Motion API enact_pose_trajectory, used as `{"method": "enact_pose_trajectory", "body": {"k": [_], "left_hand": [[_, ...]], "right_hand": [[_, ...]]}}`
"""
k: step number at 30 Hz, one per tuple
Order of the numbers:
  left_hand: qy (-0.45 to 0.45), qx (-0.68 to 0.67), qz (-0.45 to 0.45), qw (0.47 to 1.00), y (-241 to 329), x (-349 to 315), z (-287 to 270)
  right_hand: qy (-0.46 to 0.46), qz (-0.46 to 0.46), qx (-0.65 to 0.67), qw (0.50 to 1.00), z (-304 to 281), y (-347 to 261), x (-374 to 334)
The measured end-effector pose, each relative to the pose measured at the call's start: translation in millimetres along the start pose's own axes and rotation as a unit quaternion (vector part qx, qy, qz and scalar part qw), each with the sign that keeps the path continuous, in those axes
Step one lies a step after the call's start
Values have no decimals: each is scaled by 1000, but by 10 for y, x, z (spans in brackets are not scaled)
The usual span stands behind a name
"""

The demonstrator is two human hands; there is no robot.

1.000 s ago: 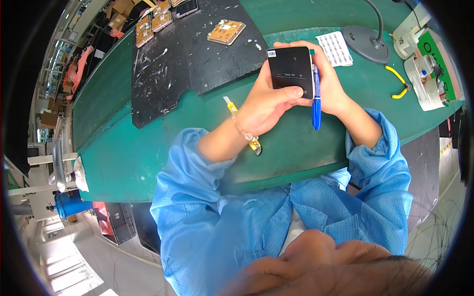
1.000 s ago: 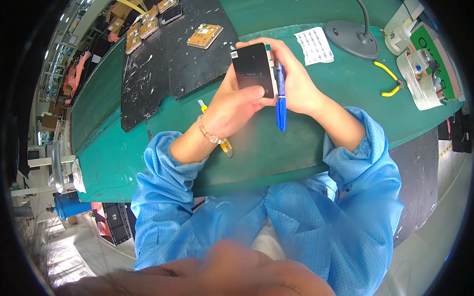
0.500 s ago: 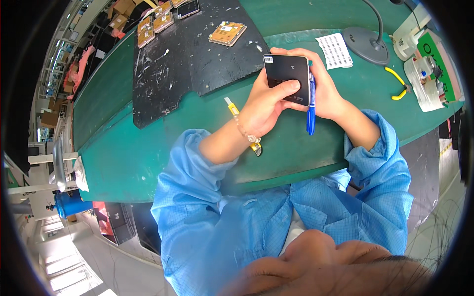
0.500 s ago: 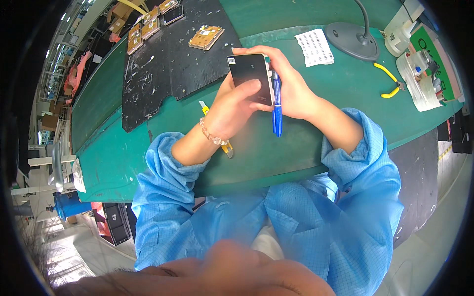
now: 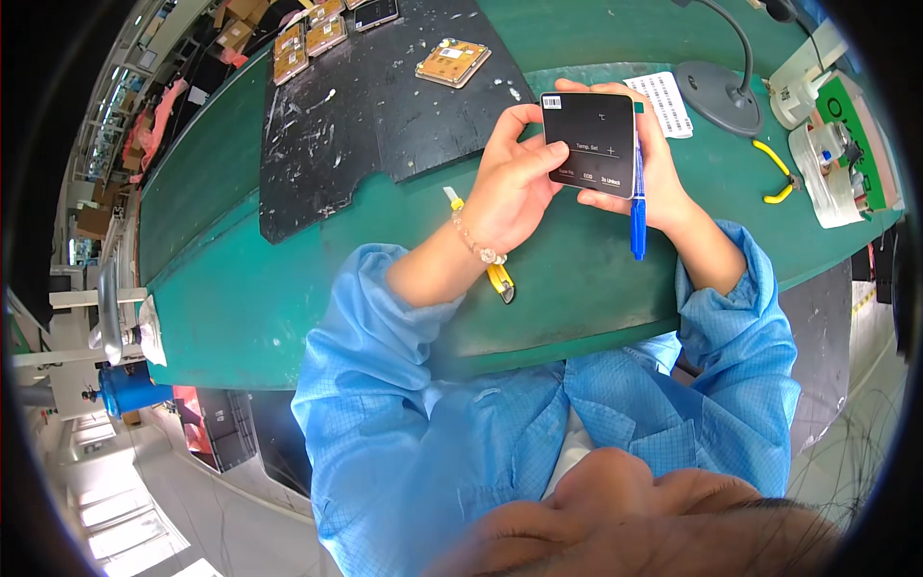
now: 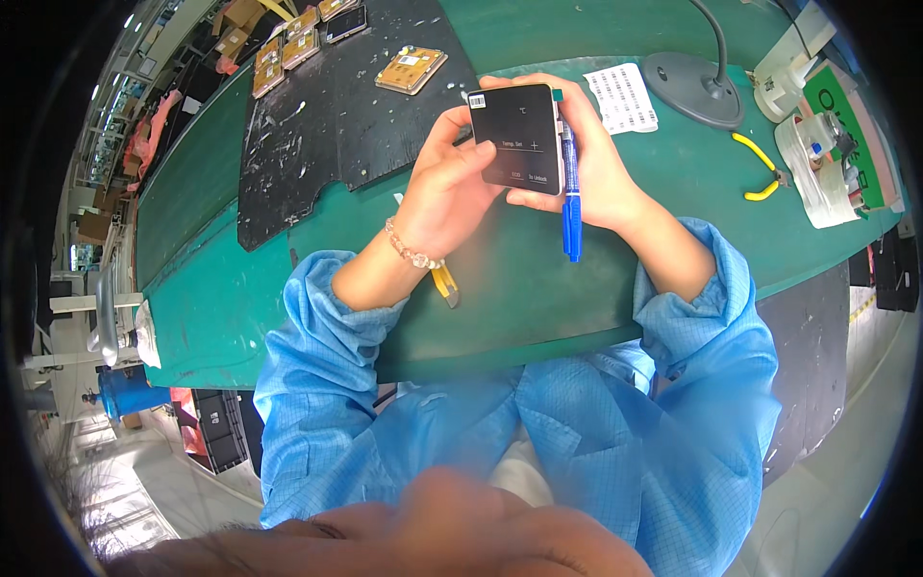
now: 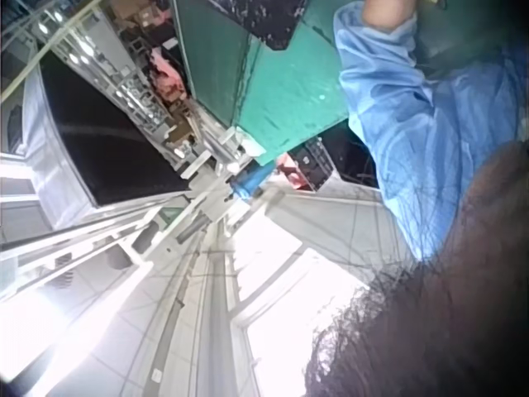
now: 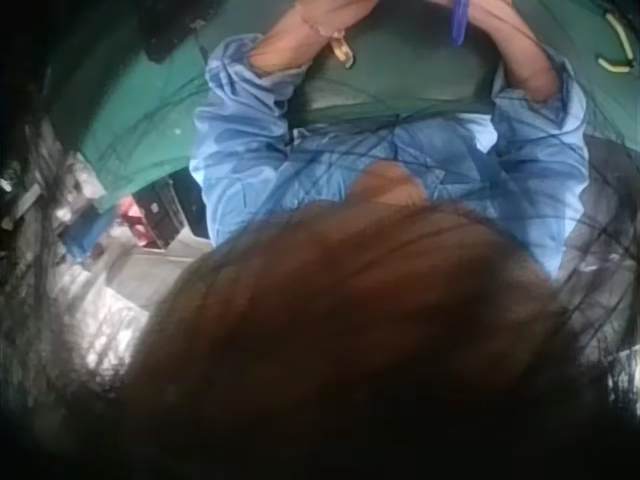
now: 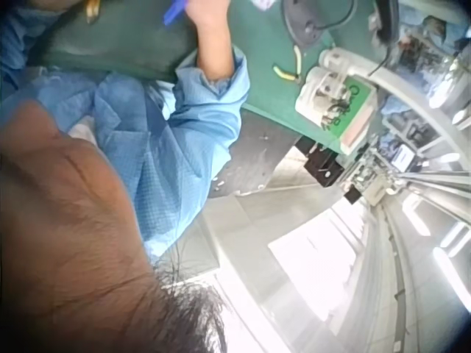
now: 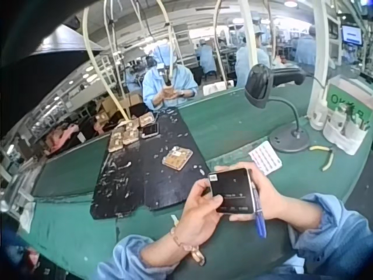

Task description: Inspecting electronic modules on a production line, marking them with a pen, and organizing them in a storage bin.

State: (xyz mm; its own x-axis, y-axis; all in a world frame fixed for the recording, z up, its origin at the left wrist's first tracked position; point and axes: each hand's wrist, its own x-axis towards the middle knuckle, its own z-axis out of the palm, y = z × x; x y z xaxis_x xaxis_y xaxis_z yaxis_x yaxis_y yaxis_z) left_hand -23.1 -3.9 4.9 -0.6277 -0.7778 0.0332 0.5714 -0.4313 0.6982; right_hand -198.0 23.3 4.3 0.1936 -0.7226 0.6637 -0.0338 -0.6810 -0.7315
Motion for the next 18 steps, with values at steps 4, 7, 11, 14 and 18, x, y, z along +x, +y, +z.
{"method": "enact_pose_trajectory", "body": {"k": [4, 7, 11, 14, 18], "left_hand": [[-14, -6, -9, 1000, -16, 11, -25], [-12, -20, -29, 999, -31, -6, 33], [45, 171, -30, 984, -60, -5, 28], [41, 103, -25, 994, -15, 89, -102], [53, 179, -27, 982, 76, 66, 12]], "right_hand": [[5, 29, 13, 999, 5, -4, -5], [5, 24, -2, 1000, -5, -47, -20], [-5, 74, -61, 995, 0, -83, -76], [-17, 78, -206, 975, 1, -137, -49], [-40, 45, -360, 931, 13, -163, -31]]}}
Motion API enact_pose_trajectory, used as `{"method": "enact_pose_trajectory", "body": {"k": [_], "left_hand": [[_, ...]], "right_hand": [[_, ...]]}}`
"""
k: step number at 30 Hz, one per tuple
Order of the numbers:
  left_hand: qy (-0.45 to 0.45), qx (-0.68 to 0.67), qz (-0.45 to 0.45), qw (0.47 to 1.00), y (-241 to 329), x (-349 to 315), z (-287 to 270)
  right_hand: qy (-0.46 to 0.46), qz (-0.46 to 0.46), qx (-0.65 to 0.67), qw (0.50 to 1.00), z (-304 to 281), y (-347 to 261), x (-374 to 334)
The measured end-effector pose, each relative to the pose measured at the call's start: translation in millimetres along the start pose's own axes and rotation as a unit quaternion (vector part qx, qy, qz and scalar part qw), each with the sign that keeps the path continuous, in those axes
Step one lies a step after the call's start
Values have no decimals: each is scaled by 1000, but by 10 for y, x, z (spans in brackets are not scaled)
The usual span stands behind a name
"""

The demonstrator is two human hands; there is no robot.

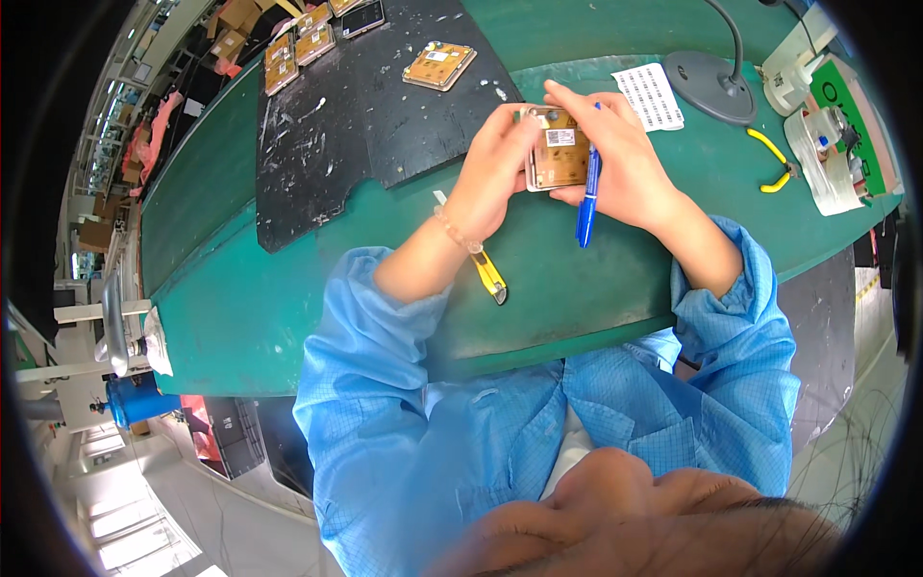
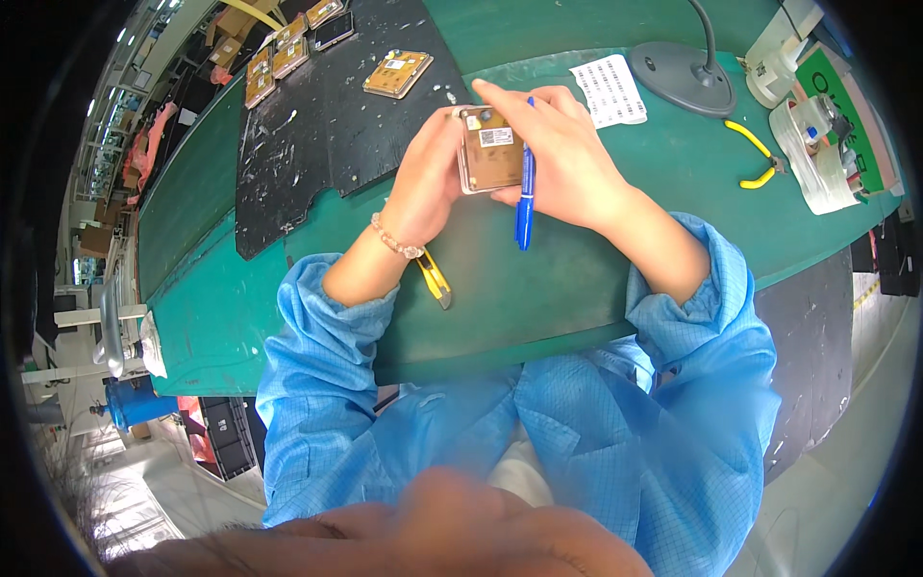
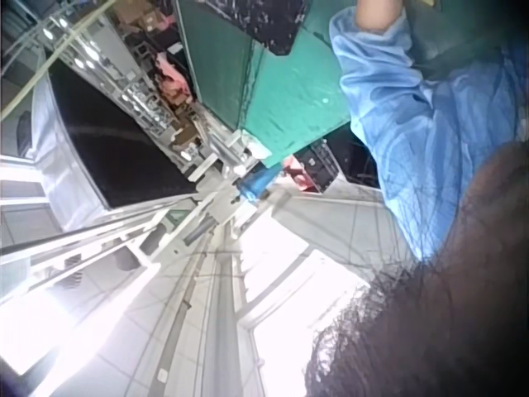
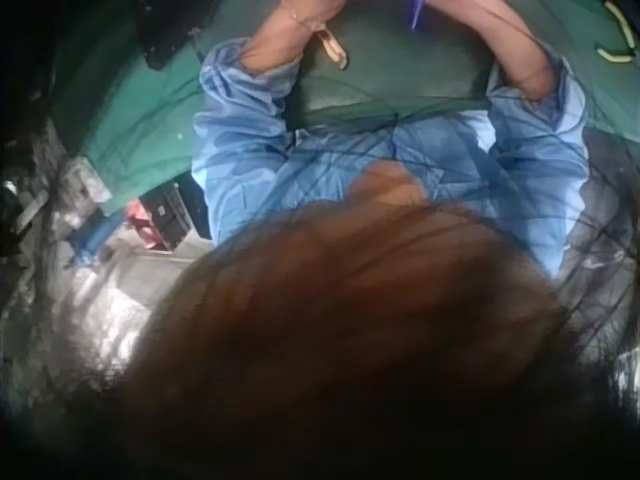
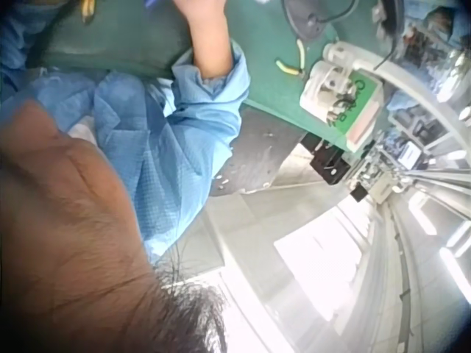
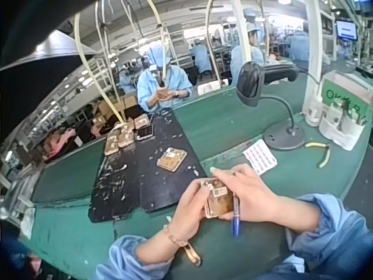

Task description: Inspecting electronic modules on a production line, marking them with a pen, and organizing them in a storage bin.

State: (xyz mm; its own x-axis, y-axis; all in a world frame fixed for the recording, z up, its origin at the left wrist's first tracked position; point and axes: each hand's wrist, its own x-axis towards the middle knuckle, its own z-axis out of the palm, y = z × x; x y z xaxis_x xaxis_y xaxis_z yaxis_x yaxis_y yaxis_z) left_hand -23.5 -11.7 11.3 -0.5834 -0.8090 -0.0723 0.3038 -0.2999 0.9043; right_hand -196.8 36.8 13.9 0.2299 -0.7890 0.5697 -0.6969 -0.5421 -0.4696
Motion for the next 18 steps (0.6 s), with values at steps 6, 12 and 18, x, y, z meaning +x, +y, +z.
{"method": "enact_pose_trajectory", "body": {"k": [6, 12, 18], "left_hand": [[-10, 94, 36, 995, -108, 63, -122], [17, 38, 37, 998, -111, 51, -148], [54, -21, 36, 998, 18, 188, -29]], "right_hand": [[-20, -37, -54, 998, 9, -13, 35], [16, -52, 1, 999, -31, -9, 32], [94, -82, 27, 992, -159, -79, 10]]}}
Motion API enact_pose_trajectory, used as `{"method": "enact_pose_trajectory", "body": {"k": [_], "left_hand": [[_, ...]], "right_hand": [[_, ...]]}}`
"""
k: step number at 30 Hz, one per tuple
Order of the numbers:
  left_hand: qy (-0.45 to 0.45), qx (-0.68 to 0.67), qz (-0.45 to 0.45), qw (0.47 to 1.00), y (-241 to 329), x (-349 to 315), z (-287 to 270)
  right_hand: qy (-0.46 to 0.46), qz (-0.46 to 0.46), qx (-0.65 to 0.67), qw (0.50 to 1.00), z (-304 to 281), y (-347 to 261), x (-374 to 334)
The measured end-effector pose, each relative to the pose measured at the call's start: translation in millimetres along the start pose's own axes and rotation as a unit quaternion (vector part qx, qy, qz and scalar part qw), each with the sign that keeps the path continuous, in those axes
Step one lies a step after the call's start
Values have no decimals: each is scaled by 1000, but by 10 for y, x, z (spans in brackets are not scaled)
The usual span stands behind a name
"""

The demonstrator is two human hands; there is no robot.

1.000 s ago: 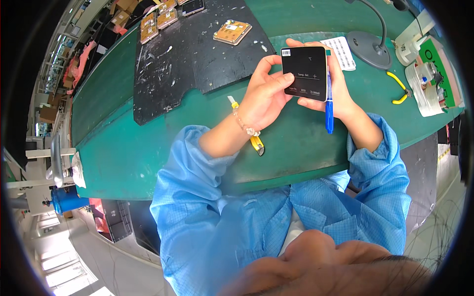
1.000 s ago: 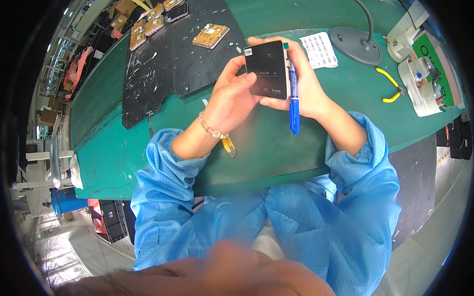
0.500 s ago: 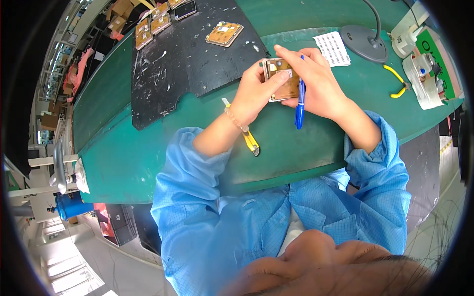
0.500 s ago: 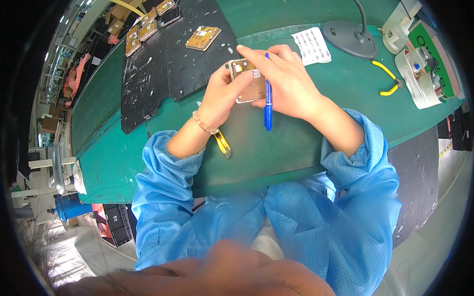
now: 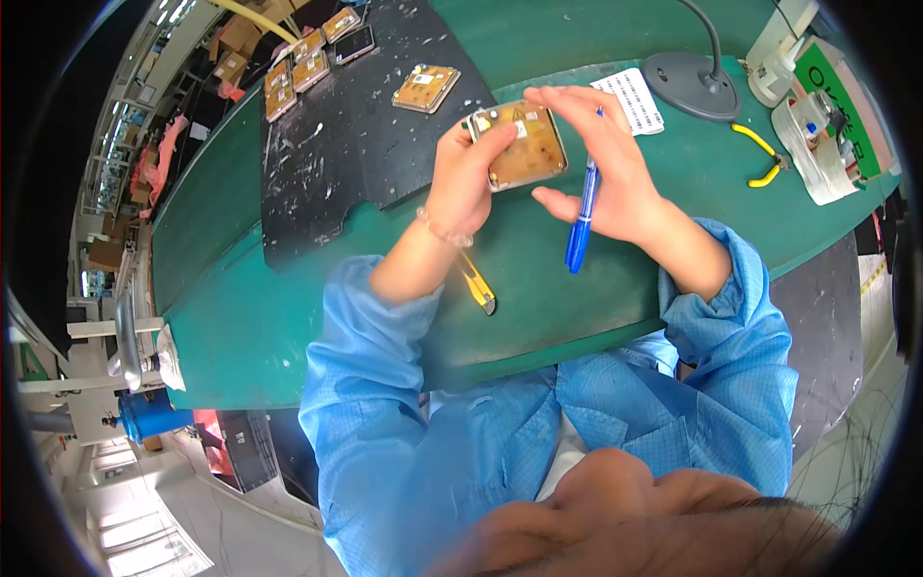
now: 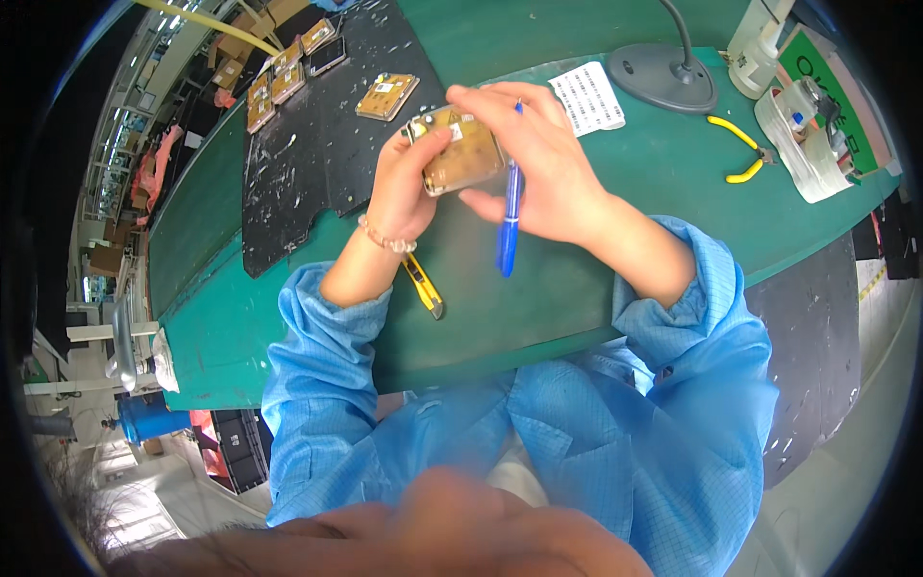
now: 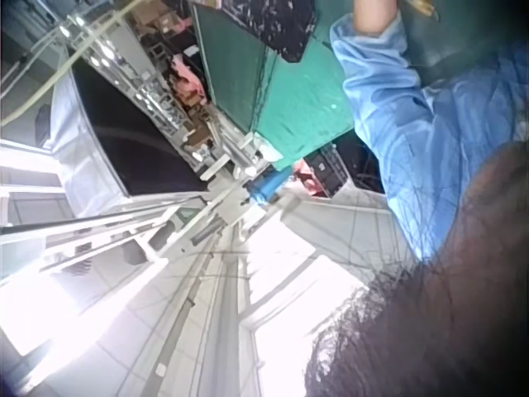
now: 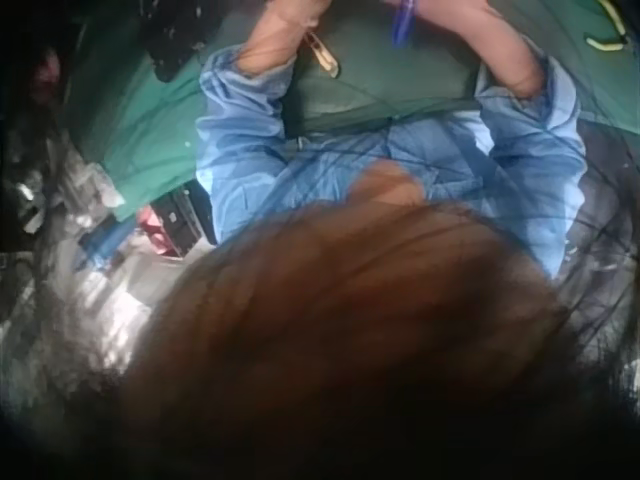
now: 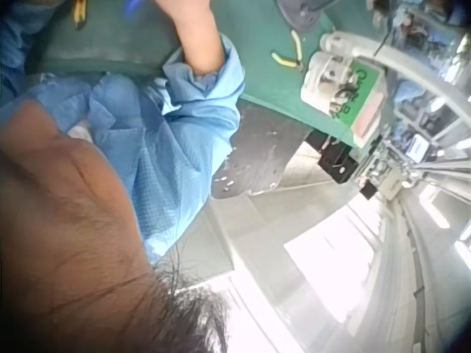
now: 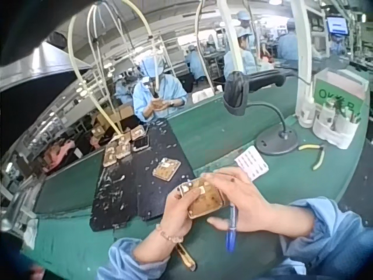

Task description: Inspecting electronic modules on a production line, marking them with a pen, and organizing them in a storage bin.

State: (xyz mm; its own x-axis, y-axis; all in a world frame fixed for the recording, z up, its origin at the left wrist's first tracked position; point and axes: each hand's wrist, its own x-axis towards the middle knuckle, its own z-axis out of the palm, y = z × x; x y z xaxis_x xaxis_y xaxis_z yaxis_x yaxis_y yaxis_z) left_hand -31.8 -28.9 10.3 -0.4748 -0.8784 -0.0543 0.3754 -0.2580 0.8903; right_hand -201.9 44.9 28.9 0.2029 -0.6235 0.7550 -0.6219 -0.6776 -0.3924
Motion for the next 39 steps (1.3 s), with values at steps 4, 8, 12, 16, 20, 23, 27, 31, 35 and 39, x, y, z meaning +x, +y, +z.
{"method": "enact_pose_trajectory", "body": {"k": [4, 8, 12, 16, 20, 23, 27, 31, 35, 39], "left_hand": [[-66, -10, -23, 998, 184, 469, 209], [-65, 46, -21, 997, 185, 1120, 544], [-13, 68, -6, 998, 228, 1417, 745], [-19, 88, 17, 996, 270, 1500, 860], [-18, 109, 46, 993, 261, 1533, 959], [-19, 118, 59, 991, 247, 1555, 965], [-16, 123, 61, 990, 263, 1524, 968], [-26, 123, 65, 990, 289, 1507, 954], [-36, 127, 62, 989, 305, 1511, 966], [-40, 121, 65, 990, 313, 1488, 968]], "right_hand": [[33, -69, 10, 997, 37, -51, -2], [64, -76, 21, 995, 47, 17, -43], [74, -63, 24, 995, 2, -17, -39], [86, -79, 47, 992, -14, -55, -27], [98, -83, 47, 991, -26, -36, -36], [100, -83, 47, 990, -20, -39, -35], [98, -78, 41, 991, -5, -28, -45], [94, -72, 42, 992, 4, -34, -48], [92, -70, 41, 992, 6, -35, -53], [96, -75, 45, 992, 6, -31, -42]]}}
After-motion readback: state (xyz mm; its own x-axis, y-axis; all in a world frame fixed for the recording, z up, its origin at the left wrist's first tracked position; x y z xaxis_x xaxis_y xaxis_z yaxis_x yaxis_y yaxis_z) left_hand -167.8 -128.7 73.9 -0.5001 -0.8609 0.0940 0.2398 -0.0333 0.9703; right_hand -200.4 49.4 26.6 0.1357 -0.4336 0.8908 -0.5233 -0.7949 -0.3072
